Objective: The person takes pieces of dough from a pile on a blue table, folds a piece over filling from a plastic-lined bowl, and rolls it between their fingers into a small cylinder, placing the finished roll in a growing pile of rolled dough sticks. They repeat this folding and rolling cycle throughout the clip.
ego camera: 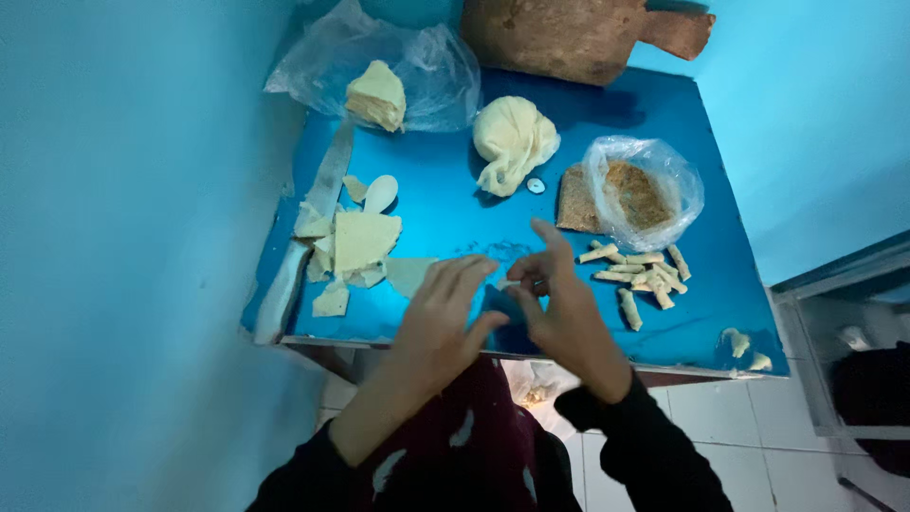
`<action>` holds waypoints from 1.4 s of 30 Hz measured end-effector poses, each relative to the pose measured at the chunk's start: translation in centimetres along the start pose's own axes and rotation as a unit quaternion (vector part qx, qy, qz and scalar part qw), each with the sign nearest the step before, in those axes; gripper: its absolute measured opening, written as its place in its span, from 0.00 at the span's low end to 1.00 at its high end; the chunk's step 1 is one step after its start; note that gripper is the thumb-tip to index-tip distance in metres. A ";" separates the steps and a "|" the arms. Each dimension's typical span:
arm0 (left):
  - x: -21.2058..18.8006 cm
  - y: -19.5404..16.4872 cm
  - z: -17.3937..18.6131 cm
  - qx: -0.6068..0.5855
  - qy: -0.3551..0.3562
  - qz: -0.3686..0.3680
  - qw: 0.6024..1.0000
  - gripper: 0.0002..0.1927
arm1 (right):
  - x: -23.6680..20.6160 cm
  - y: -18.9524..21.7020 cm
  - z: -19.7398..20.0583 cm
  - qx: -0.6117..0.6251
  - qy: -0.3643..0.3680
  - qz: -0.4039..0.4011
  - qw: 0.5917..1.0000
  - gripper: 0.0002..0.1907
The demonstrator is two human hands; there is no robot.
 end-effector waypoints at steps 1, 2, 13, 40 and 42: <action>0.4 -0.1 -0.8 -0.034 0.016 -0.005 0.999 0.23 | 0.2 -0.3 0.5 0.022 0.013 -0.017 1.000 0.43; 1.0 0.7 -1.8 -0.023 0.042 0.037 0.998 0.20 | 0.4 -0.2 1.1 0.030 0.020 -0.007 0.999 0.43; 4.2 6.1 -2.5 -0.121 0.041 0.247 0.960 0.04 | 1.6 -2.9 2.0 0.065 -0.015 -0.006 0.998 0.37; 4.2 3.8 -1.1 -0.053 0.004 0.097 0.994 0.04 | 0.9 -4.7 0.1 0.136 -0.077 -0.023 0.987 0.41; 4.6 4.3 -1.1 -0.060 0.004 0.070 0.996 0.03 | 1.3 -4.6 1.4 0.040 -0.104 0.006 0.994 0.32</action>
Point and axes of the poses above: each hand's wrist, its own x-axis towards the middle knuckle, its own z-axis out of the back of the hand, y = z × x, the point moved 8 cm from there along x, towards the middle knuckle, and after that the axes turned 15 degrees about -x, right-handed, at the moved point
